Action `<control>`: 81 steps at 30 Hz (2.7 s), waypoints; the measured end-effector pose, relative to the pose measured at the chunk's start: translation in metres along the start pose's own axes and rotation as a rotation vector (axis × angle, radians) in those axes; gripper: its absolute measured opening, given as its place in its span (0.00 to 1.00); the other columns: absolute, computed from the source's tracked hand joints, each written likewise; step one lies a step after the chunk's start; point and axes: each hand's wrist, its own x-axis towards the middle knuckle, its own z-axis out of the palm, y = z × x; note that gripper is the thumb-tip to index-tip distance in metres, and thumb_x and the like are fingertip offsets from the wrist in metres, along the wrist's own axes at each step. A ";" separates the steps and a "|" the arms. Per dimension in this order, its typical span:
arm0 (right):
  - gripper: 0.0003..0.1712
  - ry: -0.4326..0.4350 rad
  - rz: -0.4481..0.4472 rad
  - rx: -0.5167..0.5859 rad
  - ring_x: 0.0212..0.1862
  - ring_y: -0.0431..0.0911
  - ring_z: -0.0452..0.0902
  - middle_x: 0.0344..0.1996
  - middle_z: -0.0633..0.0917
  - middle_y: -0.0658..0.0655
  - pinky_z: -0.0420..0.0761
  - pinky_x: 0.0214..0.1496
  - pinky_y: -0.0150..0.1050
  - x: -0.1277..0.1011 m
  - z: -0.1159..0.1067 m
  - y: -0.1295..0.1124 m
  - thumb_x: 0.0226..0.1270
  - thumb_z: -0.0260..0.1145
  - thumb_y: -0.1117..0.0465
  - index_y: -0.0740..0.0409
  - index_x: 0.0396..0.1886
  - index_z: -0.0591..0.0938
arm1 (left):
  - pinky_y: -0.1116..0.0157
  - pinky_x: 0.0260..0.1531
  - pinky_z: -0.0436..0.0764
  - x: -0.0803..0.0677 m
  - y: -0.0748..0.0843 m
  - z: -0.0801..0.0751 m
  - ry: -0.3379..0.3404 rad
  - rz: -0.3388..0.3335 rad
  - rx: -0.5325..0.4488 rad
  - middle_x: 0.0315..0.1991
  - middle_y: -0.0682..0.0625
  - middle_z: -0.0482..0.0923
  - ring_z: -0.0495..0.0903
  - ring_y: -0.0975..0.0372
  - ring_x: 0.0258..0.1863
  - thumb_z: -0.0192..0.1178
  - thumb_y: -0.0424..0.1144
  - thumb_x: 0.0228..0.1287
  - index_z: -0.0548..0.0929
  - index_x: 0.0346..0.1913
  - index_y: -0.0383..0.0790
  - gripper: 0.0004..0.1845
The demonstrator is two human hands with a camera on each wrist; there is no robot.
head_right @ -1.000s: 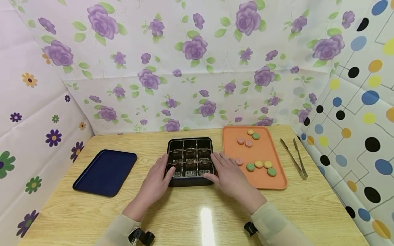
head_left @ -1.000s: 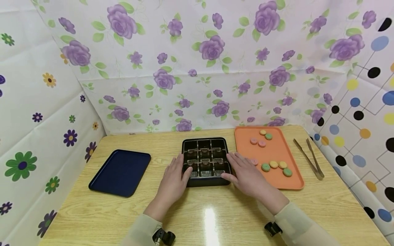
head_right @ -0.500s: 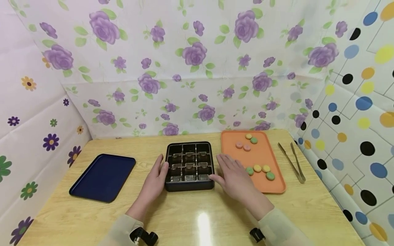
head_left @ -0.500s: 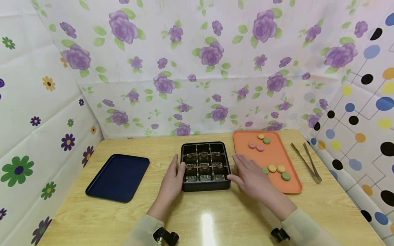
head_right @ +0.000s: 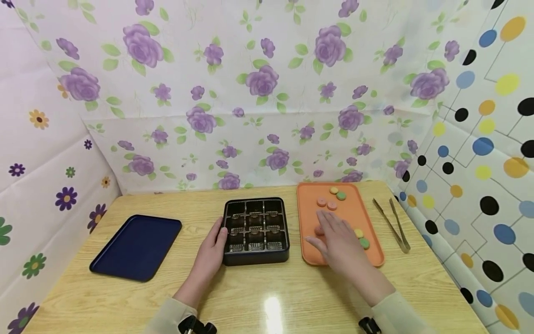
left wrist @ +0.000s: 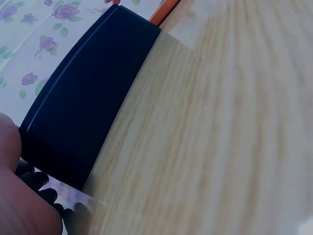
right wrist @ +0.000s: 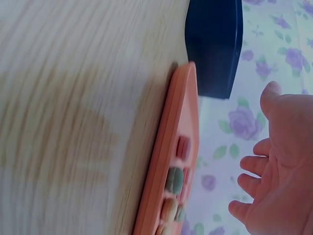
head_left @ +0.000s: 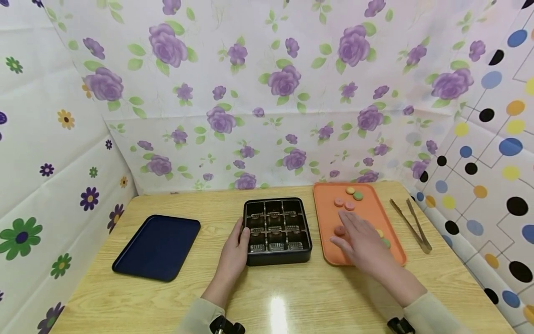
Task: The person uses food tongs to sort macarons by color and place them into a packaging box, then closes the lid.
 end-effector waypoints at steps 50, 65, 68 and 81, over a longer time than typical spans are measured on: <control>0.55 0.000 0.286 -0.021 0.80 0.84 0.47 0.81 0.49 0.87 0.54 0.77 0.80 -0.045 -0.032 0.155 0.92 0.54 0.39 0.80 0.87 0.44 | 0.36 0.82 0.57 -0.006 -0.005 0.002 0.001 0.020 -0.054 0.89 0.43 0.53 0.53 0.42 0.87 0.41 0.49 0.95 0.54 0.92 0.48 0.31; 0.57 -0.042 0.360 0.000 0.76 0.88 0.47 0.78 0.48 0.91 0.56 0.73 0.83 -0.053 -0.031 0.180 0.92 0.49 0.35 0.82 0.85 0.42 | 0.36 0.82 0.57 -0.005 -0.005 0.001 -0.003 0.020 -0.061 0.89 0.44 0.52 0.53 0.43 0.87 0.42 0.50 0.95 0.54 0.92 0.48 0.32; 0.58 -0.047 0.373 0.010 0.75 0.89 0.46 0.77 0.47 0.93 0.56 0.73 0.83 -0.054 -0.030 0.184 0.91 0.49 0.35 0.83 0.85 0.42 | 0.36 0.82 0.57 -0.005 -0.006 0.002 -0.003 0.017 -0.061 0.89 0.45 0.52 0.53 0.43 0.87 0.42 0.51 0.95 0.54 0.92 0.49 0.32; 0.56 -0.038 0.377 -0.022 0.68 0.90 0.59 0.69 0.58 0.96 0.67 0.67 0.82 -0.053 -0.025 0.198 0.90 0.58 0.41 0.87 0.82 0.46 | 0.35 0.82 0.57 -0.007 -0.006 0.002 -0.002 0.008 -0.064 0.89 0.45 0.53 0.53 0.43 0.87 0.43 0.52 0.95 0.55 0.92 0.52 0.32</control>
